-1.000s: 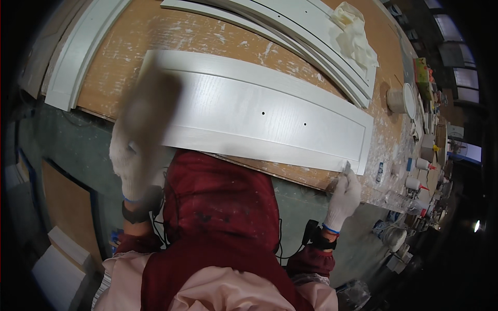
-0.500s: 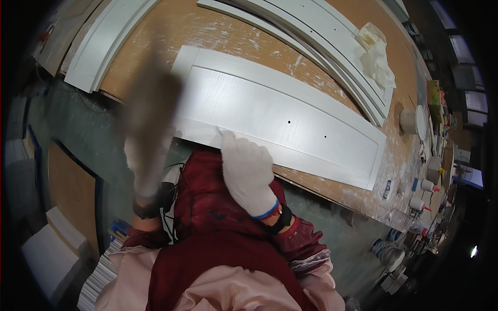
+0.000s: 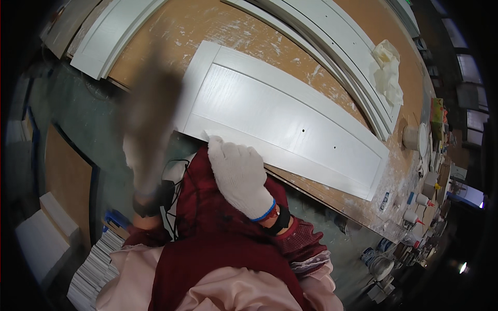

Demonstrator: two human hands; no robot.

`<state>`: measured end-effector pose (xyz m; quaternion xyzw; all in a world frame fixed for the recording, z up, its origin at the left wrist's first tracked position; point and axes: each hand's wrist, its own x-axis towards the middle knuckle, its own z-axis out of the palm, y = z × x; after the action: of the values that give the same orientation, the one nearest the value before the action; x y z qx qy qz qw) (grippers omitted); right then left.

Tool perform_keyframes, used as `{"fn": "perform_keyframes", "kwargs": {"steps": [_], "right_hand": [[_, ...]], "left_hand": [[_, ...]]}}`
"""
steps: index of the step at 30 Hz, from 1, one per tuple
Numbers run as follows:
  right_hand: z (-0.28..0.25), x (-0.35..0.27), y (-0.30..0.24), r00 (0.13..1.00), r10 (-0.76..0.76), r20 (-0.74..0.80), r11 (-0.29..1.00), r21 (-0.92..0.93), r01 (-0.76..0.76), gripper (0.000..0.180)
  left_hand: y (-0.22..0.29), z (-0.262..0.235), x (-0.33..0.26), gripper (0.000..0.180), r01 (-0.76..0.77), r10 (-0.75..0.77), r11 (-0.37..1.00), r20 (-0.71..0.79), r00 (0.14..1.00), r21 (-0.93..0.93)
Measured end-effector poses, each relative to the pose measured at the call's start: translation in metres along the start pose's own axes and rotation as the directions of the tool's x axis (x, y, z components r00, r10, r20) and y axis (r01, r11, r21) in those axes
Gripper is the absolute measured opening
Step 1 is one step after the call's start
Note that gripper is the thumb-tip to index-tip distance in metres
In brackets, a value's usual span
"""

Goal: Touch up and clean white furniture panels using a marker, scraper, and cloth.

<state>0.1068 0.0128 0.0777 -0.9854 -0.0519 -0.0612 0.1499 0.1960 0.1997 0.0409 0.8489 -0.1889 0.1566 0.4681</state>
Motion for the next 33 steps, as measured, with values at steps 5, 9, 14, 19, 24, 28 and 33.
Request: {"fn": "perform_keyframes", "kwargs": {"steps": [5,9,14,19,24,28,33], "right_hand": [[-0.033,0.002,0.013,0.855,0.354,0.379,0.929,-0.037,-0.368,0.024],[-0.03,-0.015,0.022,0.866,0.441,0.237,0.897,-0.148,-0.417,0.024],[0.001,0.014,-0.02,0.988,0.081,0.135,0.997,-0.004,-0.082,0.008],[-0.015,0.007,-0.015,0.978,-0.113,0.175,0.979,0.19,0.078,0.007],[-0.043,-0.045,0.049,0.943,0.315,-0.108,0.947,-0.031,-0.32,0.028],[-0.037,-0.015,0.02,0.828,0.422,0.37,0.906,-0.145,-0.397,0.021],[0.002,-0.026,-0.006,0.93,-0.368,0.019,0.888,0.303,0.346,0.023]], "left_hand": [[0.001,-0.006,-0.002,0.02,0.065,-0.064,0.987,-0.01,0.998,0.147],[0.007,-0.001,-0.003,0.02,0.188,-0.186,0.979,-0.035,0.982,0.076],[0.008,0.004,-0.002,0.019,0.112,-0.111,0.994,-0.041,0.993,0.023],[0.012,-0.009,0.0,0.02,-0.006,0.008,0.997,-0.022,1.0,0.083],[0.008,-0.01,-0.003,0.021,0.108,-0.101,0.988,-0.066,0.993,0.111],[0.005,-0.009,-0.004,0.02,0.079,-0.075,0.992,-0.048,0.996,0.097],[0.024,0.003,0.005,0.02,-0.067,0.067,0.998,-0.013,0.998,-0.015]]}}
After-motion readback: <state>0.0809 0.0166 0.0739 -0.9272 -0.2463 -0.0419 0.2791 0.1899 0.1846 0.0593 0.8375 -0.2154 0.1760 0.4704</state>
